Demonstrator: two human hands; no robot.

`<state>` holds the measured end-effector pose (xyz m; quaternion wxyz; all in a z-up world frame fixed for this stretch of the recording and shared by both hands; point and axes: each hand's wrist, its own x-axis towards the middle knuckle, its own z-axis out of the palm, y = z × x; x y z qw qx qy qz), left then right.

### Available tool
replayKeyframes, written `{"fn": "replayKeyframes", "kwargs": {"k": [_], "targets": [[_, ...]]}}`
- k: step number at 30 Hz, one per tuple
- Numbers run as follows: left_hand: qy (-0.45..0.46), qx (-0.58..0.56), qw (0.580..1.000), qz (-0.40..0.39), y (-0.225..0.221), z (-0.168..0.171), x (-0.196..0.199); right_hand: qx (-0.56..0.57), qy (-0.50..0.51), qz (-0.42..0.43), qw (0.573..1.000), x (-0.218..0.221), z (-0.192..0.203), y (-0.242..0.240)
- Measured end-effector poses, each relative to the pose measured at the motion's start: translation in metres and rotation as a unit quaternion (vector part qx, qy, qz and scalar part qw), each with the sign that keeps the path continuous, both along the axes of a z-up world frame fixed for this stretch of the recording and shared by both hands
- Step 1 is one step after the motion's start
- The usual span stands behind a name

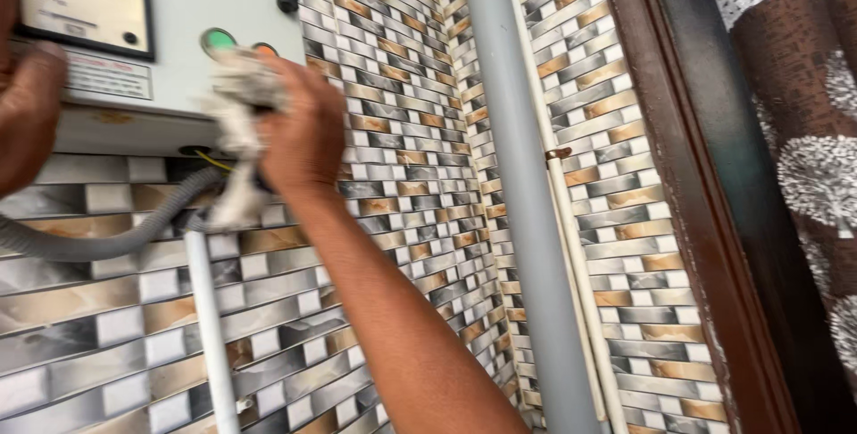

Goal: The person wipes the exterior surfaces, buttons, and meters of an electrical control box mounted on a tiled wall using a cloth.

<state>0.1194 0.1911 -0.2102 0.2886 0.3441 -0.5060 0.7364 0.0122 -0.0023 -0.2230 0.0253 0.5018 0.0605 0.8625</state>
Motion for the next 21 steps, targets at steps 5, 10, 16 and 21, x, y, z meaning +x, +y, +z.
{"fn": "replayKeyframes", "kwargs": {"k": [5, 10, 16, 21], "targets": [[-0.042, -0.028, 0.999, 0.014, 0.006, 0.012, 0.006, 0.034, -0.014, 0.191, 0.981, 0.028, -0.002, 0.041], [0.007, 0.068, 0.991, -0.115, 0.004, 0.015, 0.021, -0.106, 0.059, 0.025, 0.992, 0.038, -0.002, 0.055], [0.139, 0.127, 0.968, -0.168, 0.011, 0.015, 0.009, 0.104, -0.066, 0.053, 0.991, 0.004, -0.002, -0.011], [0.213, 0.129, 0.952, -0.177, 0.014, 0.018, 0.0, -0.113, 0.043, 0.089, 0.989, 0.05, -0.012, 0.083]]}}
